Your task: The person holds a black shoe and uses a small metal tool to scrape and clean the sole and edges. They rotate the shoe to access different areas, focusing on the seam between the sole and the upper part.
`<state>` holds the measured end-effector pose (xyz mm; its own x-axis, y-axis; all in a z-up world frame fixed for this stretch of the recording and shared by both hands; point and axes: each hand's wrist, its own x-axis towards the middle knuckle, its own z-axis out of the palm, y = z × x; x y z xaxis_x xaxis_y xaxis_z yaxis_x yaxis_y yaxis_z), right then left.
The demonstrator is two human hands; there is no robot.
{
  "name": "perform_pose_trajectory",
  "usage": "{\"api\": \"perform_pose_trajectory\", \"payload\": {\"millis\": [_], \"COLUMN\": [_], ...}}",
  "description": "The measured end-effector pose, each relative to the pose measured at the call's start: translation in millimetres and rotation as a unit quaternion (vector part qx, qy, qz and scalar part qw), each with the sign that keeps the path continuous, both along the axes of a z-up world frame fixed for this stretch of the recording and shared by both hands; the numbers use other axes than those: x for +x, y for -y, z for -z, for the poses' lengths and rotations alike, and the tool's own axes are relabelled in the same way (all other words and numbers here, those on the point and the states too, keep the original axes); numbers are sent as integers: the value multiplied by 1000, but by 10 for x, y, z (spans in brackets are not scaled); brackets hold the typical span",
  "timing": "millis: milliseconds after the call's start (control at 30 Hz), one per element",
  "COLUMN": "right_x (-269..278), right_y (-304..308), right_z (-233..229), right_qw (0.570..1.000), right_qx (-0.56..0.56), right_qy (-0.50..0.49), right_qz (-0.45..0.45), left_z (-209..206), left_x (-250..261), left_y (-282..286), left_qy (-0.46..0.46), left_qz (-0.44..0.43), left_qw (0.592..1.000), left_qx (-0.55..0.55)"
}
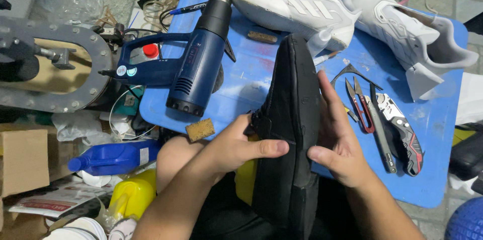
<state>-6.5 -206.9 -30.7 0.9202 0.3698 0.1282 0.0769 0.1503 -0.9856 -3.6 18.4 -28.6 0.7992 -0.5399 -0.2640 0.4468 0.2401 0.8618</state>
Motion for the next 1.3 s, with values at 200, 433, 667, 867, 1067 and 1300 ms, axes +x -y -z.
{"api": "perform_pose_trajectory", "payload": {"millis": [200, 433, 667, 867, 1067, 1300], "right_x": [81, 45, 5, -1, -70, -169], "right_y": [167, 461, 591, 635, 677, 807], "right_z": [14, -46, 76, 70, 54, 28], "right_qw": [981, 912, 898, 895, 865, 871], "right_qx": [-175, -385, -402, -393, -444, -440], "right_qy": [83, 140, 182, 197, 204, 204], "right_qz": [21, -3, -4, -77, -117, -74], "left_z": [30, 410, 485, 424, 241, -76], "left_x": [102, 263, 311, 281, 237, 190], "left_y": [-30, -47, 18, 48, 116, 231], "left_qy": [-65, 14, 20, 94, 135, 61], "left_qz": [-67, -103, -118, -162, -171, -79], "left_qw": [992, 990, 985, 941, 920, 865], "left_qx": [81, 95, 126, 282, 325, 492]}}
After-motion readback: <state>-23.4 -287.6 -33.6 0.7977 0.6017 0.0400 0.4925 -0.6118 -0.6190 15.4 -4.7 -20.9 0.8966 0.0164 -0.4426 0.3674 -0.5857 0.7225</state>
